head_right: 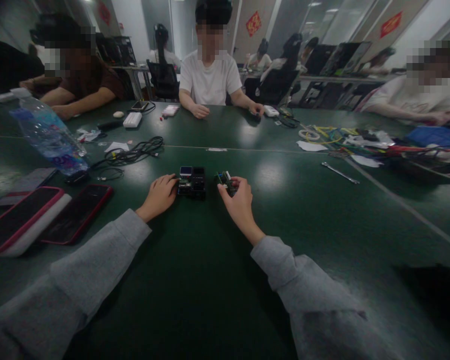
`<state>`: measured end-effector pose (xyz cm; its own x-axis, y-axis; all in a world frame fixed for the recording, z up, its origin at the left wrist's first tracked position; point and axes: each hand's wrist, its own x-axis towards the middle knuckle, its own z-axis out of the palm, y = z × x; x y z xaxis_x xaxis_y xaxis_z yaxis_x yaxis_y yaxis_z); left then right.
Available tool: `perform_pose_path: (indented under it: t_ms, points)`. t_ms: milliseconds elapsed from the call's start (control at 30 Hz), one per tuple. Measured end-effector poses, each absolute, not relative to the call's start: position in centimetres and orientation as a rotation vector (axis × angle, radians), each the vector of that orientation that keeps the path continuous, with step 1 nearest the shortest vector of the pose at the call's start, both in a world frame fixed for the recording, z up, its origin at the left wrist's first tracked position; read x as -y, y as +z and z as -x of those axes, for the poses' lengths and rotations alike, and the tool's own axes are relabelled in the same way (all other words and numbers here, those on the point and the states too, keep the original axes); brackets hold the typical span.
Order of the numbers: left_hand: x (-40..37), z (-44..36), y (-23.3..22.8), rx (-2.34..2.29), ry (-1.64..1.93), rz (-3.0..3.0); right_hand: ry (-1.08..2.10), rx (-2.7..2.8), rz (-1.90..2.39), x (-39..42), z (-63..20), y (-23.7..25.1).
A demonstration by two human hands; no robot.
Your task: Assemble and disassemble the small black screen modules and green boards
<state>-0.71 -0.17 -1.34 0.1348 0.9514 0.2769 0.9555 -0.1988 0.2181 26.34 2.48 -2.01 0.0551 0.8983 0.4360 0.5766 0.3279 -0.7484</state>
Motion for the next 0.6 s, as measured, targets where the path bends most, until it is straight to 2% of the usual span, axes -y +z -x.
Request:
perform_pose_path:
  t_ms: [100,333,600]
  points:
    - [0.16,0.7,-1.33,1.983,-0.552,2.356,0.406,1.666,1.303,-2.21,-26.17,-1.69]
    - [0.06,0.76,-1.48,1.978,-0.555,2.357,0.634,1.498,1.342,-2.5,-26.34,-1.79]
    - [0.15,0.77,-1.29,1.972,-0.546,2.37,0.517,1.572,1.476,-3.12,-27.05,-2.36]
